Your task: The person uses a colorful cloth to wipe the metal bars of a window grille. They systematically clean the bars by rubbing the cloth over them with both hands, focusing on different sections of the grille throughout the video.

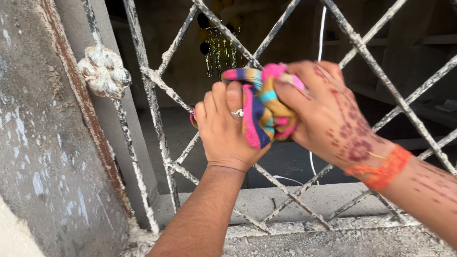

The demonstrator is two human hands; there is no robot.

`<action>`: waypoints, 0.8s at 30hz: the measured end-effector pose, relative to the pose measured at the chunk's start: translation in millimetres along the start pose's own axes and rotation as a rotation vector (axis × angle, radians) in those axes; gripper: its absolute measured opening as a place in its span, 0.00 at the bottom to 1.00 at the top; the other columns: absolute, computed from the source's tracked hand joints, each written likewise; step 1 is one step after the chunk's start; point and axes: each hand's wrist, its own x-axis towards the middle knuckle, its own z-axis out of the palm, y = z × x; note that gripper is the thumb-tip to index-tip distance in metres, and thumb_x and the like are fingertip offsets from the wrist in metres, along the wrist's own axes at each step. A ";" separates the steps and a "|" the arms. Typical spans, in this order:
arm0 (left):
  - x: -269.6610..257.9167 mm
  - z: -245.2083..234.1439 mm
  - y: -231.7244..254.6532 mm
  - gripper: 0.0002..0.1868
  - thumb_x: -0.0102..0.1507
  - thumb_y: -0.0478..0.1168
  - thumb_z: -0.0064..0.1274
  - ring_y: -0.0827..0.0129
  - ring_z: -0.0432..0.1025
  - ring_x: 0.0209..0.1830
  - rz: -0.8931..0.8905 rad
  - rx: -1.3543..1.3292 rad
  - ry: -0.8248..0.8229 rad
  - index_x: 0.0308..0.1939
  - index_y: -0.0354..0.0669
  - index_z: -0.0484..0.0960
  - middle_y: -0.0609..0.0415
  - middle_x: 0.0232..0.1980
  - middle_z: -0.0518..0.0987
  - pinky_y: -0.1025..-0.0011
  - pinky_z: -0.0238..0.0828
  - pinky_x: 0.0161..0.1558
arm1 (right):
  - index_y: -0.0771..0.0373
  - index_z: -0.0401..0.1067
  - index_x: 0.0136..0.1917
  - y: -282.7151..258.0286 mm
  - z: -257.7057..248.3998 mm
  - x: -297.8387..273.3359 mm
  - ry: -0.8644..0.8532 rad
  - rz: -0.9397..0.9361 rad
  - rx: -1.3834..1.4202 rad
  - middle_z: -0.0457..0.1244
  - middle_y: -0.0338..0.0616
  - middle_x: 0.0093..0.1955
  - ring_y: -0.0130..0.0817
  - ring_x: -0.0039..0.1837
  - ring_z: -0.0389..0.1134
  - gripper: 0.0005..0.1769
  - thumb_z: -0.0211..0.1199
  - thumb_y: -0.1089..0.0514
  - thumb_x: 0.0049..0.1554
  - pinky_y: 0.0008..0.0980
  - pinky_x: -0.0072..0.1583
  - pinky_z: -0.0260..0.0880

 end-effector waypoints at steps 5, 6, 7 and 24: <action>-0.5 2.9 -0.6 0.40 0.44 0.53 0.69 0.53 0.64 0.51 -0.020 0.049 -0.024 0.53 0.42 0.67 0.48 0.50 0.66 0.56 0.57 0.52 | 0.66 0.71 0.62 -12.1 19.0 23.5 0.111 0.025 -0.005 0.62 0.52 0.62 0.54 0.65 0.62 0.26 0.70 0.64 0.51 0.49 0.67 0.61; -0.4 3.4 -0.2 0.41 0.44 0.52 0.69 0.52 0.64 0.51 -0.020 0.048 -0.027 0.54 0.42 0.66 0.48 0.50 0.66 0.56 0.57 0.53 | 0.65 0.71 0.63 -14.1 19.5 22.7 0.134 0.040 -0.020 0.62 0.51 0.62 0.52 0.64 0.63 0.24 0.70 0.65 0.54 0.49 0.68 0.60; -0.2 3.7 0.5 0.41 0.44 0.51 0.69 0.52 0.64 0.51 -0.021 0.047 -0.029 0.54 0.43 0.66 0.48 0.50 0.66 0.56 0.57 0.53 | 0.65 0.71 0.63 -12.2 15.9 20.8 0.102 0.020 -0.006 0.62 0.51 0.61 0.53 0.63 0.63 0.25 0.71 0.64 0.53 0.49 0.67 0.60; -7.0 -3.3 -2.7 0.55 0.42 0.57 0.73 0.50 0.61 0.54 0.044 0.087 -0.138 0.64 0.38 0.60 0.44 0.54 0.62 0.52 0.54 0.57 | 0.59 0.74 0.61 -9.9 19.7 24.5 0.124 0.014 -0.146 0.60 0.52 0.62 0.48 0.65 0.61 0.15 0.69 0.61 0.62 0.49 0.66 0.54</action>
